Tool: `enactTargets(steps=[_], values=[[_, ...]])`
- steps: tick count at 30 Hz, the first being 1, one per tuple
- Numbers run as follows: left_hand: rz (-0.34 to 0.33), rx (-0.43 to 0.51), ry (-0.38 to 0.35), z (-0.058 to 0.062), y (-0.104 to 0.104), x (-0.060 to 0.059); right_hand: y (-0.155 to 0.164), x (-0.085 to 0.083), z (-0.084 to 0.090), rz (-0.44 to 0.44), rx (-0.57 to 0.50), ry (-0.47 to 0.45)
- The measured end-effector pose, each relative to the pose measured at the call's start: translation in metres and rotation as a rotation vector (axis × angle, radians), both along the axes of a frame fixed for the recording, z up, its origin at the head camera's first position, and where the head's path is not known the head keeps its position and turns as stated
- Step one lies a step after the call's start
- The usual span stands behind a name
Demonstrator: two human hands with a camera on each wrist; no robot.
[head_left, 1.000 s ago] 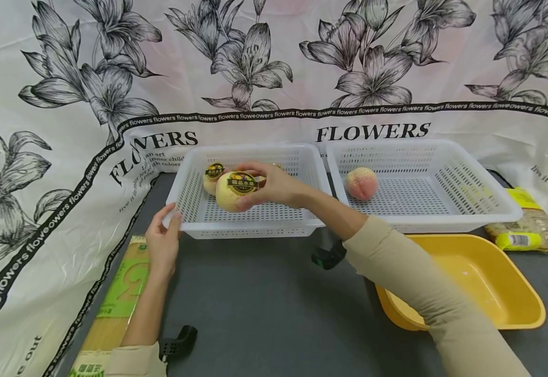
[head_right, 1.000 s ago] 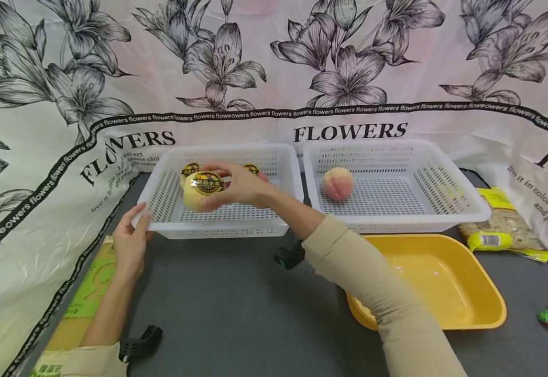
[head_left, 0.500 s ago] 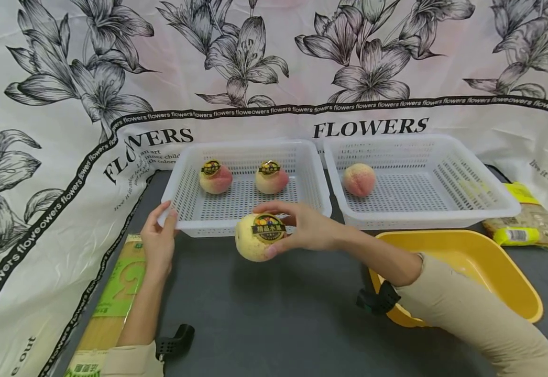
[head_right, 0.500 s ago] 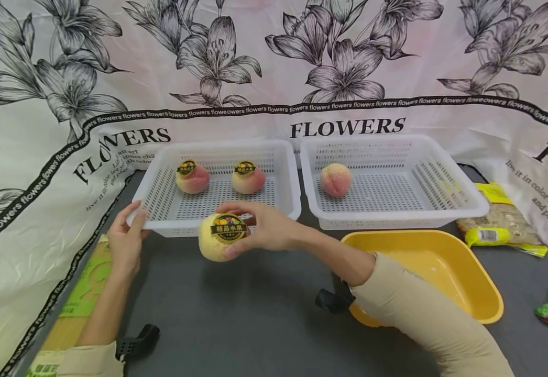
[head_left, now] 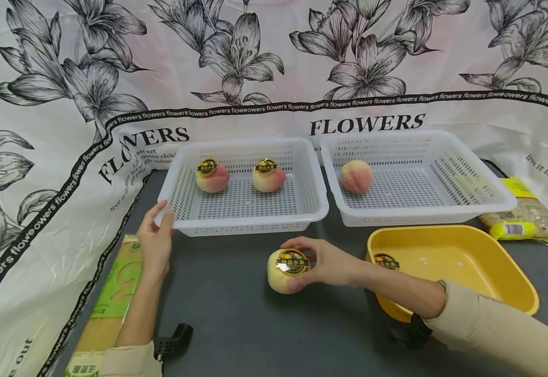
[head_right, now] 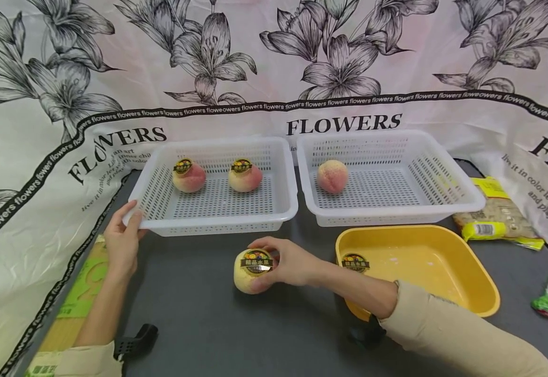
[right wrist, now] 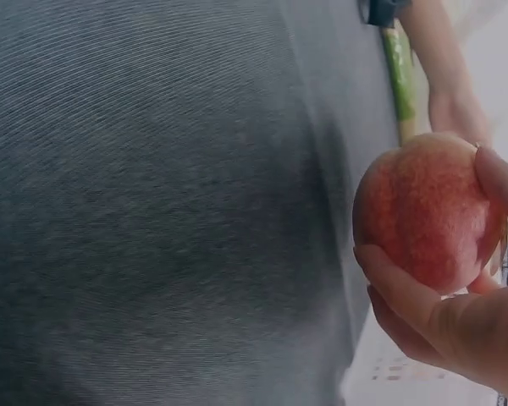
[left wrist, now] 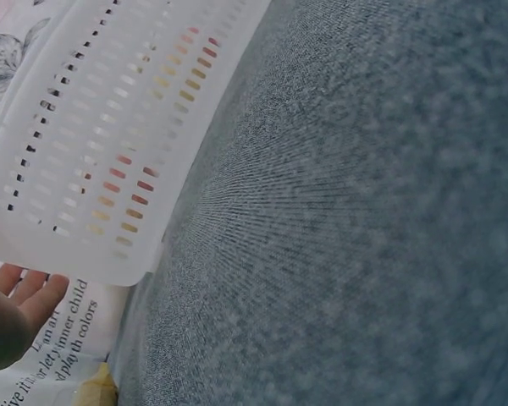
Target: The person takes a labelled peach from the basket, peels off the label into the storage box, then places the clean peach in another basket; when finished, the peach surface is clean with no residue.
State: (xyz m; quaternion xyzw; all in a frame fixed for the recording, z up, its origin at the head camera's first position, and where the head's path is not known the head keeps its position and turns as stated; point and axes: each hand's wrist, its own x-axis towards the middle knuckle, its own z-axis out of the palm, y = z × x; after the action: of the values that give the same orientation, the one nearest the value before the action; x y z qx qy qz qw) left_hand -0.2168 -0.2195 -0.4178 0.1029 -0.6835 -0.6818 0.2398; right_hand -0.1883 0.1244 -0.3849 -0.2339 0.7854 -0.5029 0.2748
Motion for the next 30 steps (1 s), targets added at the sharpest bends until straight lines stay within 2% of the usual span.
enactTargets(steps=[8,11,13,15,17,18,19,20,21,23,25,27,30], values=[[0.001,0.001,-0.010,0.001,0.000,-0.003,0.006,0.004,-0.010,-0.022,0.023,0.006],[0.012,-0.027,-0.011,0.002,0.000,-0.002,0.007,0.005,-0.012,-0.021,0.015,0.026],[0.053,-0.097,-0.024,0.004,0.000,0.001,0.008,0.005,-0.013,-0.020,0.011,0.034],[0.143,-0.199,-0.012,0.007,0.001,0.004,0.008,0.006,-0.014,-0.021,0.007,0.038],[0.248,-0.273,0.077,0.011,0.003,0.006,0.008,0.006,-0.014,-0.020,0.006,0.038],[0.288,-0.304,0.150,0.014,0.005,0.007,0.008,0.006,-0.015,-0.019,0.007,0.037],[0.303,-0.327,0.239,0.017,0.009,0.009,0.009,0.006,-0.015,-0.018,0.007,0.038],[0.291,-0.350,0.337,0.020,0.013,0.010,0.009,0.006,-0.015,-0.018,0.008,0.038],[0.238,-0.375,0.435,0.024,0.017,0.012,0.009,0.006,-0.015,-0.017,0.008,0.037],[0.036,-0.426,0.573,0.031,0.030,0.016,0.010,0.006,-0.016,-0.019,0.007,0.037],[-0.208,-0.511,0.622,0.036,0.044,0.022,0.010,0.006,-0.016,-0.021,0.003,0.040],[-0.434,-0.605,0.580,0.038,0.058,0.028,0.009,0.006,-0.017,-0.020,-0.001,0.048],[-0.670,-0.748,0.425,0.035,0.078,0.036,0.009,0.006,-0.017,-0.019,-0.004,0.060]])
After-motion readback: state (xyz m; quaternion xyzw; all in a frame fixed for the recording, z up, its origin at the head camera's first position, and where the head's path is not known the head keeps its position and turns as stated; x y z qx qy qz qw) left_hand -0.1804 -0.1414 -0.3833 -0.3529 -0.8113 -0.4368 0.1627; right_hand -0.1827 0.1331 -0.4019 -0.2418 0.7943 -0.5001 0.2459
